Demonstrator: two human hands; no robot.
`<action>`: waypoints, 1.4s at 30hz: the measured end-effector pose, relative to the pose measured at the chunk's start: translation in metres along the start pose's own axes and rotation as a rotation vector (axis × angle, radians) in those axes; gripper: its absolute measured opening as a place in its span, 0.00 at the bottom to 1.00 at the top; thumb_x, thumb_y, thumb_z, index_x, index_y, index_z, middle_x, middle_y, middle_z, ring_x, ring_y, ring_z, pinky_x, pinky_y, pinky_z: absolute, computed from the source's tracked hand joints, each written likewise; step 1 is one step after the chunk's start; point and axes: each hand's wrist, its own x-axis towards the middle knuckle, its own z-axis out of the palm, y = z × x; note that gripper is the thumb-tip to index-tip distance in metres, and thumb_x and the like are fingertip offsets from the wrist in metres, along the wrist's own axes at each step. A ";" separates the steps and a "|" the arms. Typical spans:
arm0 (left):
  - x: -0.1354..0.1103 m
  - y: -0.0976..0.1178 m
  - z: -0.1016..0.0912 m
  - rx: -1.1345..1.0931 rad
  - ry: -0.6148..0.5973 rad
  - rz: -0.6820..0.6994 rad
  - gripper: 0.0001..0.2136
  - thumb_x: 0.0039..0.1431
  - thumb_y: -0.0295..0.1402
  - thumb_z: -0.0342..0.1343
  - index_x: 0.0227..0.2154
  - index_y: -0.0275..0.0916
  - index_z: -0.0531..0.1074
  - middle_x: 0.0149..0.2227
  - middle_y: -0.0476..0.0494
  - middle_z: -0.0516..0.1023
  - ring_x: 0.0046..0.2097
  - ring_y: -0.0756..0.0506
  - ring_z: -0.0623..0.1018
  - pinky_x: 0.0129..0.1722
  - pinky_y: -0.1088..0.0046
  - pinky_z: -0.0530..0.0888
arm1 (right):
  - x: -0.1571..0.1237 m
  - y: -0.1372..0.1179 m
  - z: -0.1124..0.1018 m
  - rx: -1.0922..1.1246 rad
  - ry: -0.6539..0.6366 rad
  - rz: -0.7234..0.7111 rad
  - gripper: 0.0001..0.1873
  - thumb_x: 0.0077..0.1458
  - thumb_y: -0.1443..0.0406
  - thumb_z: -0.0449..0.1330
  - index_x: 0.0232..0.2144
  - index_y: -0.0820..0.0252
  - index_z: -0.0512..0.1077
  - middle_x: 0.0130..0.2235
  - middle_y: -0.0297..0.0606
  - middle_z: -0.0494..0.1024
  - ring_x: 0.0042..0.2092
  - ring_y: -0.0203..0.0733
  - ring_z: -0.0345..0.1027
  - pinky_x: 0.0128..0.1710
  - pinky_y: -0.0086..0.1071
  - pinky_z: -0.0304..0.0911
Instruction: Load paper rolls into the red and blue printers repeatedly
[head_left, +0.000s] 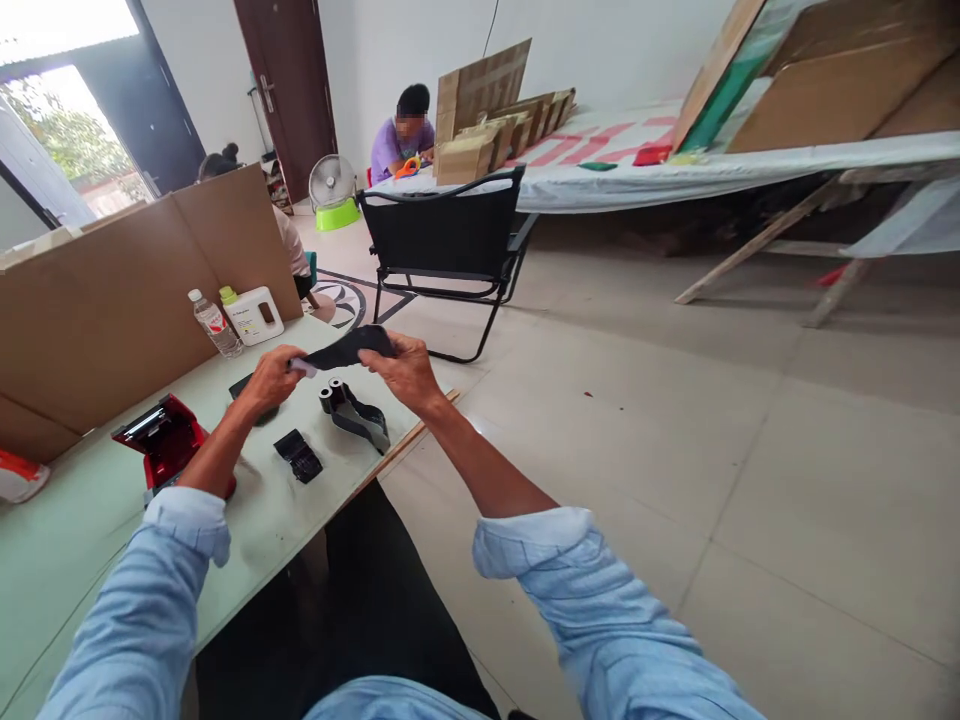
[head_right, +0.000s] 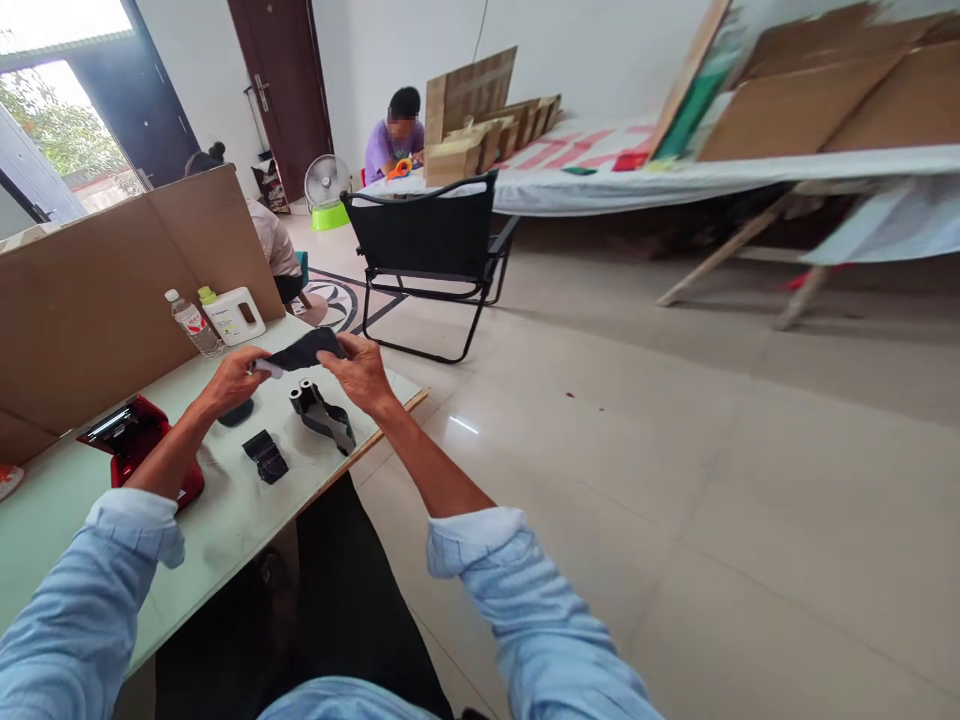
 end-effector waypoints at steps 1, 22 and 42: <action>0.017 0.002 0.008 0.024 -0.028 0.011 0.18 0.54 0.23 0.55 0.46 0.39 0.82 0.45 0.41 0.83 0.47 0.41 0.80 0.56 0.63 0.75 | -0.002 0.009 -0.008 -0.005 0.025 0.007 0.12 0.50 0.55 0.65 0.27 0.57 0.75 0.26 0.30 0.72 0.30 0.37 0.63 0.32 0.32 0.63; 0.060 0.009 0.063 0.116 -0.593 -0.016 0.32 0.52 0.41 0.66 0.62 0.40 0.74 0.61 0.36 0.75 0.58 0.36 0.78 0.60 0.63 0.74 | -0.087 0.070 -0.024 -0.370 -0.093 0.085 0.18 0.64 0.56 0.59 0.51 0.57 0.78 0.46 0.42 0.84 0.48 0.48 0.77 0.51 0.40 0.70; 0.035 0.019 0.081 0.237 -0.380 -0.128 0.25 0.56 0.29 0.58 0.59 0.39 0.72 0.56 0.34 0.78 0.55 0.37 0.79 0.57 0.63 0.75 | -0.083 0.064 -0.026 -0.560 -0.107 0.135 0.25 0.61 0.57 0.63 0.59 0.55 0.75 0.58 0.46 0.81 0.59 0.54 0.75 0.60 0.47 0.68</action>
